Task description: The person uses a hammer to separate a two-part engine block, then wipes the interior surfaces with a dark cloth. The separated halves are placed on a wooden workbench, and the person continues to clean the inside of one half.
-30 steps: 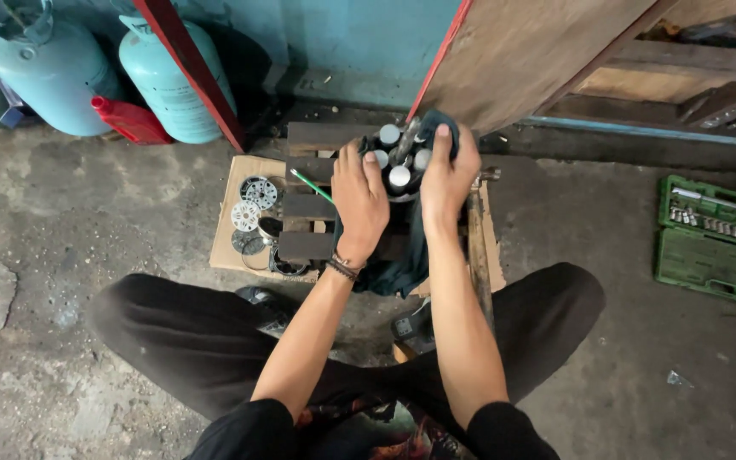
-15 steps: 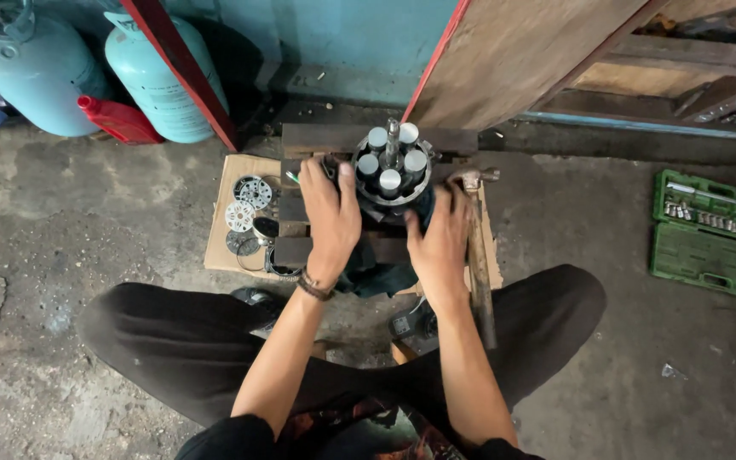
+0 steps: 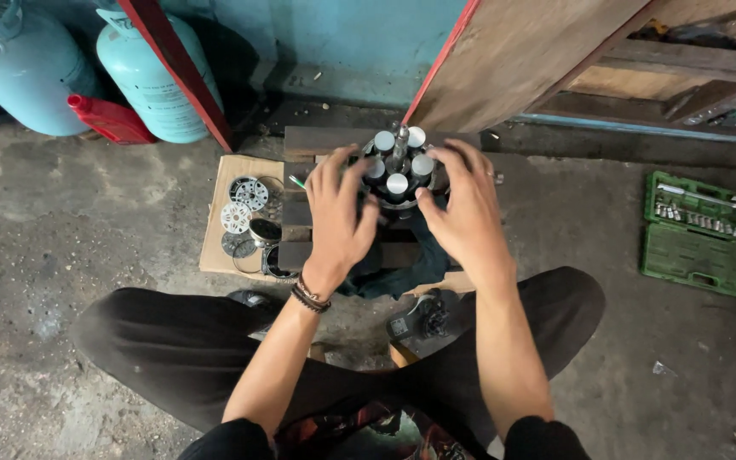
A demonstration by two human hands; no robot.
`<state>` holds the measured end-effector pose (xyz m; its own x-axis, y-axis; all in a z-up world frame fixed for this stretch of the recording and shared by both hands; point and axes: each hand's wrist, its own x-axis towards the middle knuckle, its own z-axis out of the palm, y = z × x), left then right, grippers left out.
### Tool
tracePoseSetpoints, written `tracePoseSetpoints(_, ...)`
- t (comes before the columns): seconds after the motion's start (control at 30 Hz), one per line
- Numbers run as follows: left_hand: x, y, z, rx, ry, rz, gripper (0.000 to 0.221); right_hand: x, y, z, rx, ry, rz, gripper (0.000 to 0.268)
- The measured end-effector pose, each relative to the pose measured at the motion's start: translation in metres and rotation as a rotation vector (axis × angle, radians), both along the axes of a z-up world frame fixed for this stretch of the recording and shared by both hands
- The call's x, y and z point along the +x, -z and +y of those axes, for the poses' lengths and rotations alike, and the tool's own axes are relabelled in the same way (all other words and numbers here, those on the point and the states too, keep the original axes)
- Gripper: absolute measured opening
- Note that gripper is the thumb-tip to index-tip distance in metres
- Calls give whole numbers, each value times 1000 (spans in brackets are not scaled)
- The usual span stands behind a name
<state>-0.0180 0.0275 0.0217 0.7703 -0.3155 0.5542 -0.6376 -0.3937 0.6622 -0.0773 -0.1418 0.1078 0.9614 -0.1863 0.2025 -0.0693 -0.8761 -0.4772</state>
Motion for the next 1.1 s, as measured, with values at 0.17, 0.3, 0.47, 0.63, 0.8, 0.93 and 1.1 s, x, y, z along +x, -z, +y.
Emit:
tracePoseSetpoints(0.17, 5, -30, 0, 238, -53, -47, 47, 24, 23, -30, 56, -99, 166, 55)
tracePoseSetpoints(0.3, 14, -40, -5, 379, -86, -75, 41, 38, 23, -38, 287, -199, 143, 40)
tracePoseSetpoints(0.47, 28, -43, -18, 520, -140, -51, 37, 41, 36, -41, 329, -166, 141, 44)
tracePoseSetpoints(0.63, 34, -52, -28, 691, -109, 13, 28, 42, 41, -41, 366, -98, 179, 46)
tracePoseSetpoints(0.8, 41, -41, -32, 736, -93, -31, 19, 37, 50, -37, 431, -34, 130, 50)
tracePoseSetpoints(0.93, 45, -43, -20, 596, -27, 40, 21, 36, 49, -31, 479, -58, 48, 47)
tracePoseSetpoints(1.1, 36, -53, -13, 472, 7, 199, 25, 38, 50, -30, 451, -45, 42, 43)
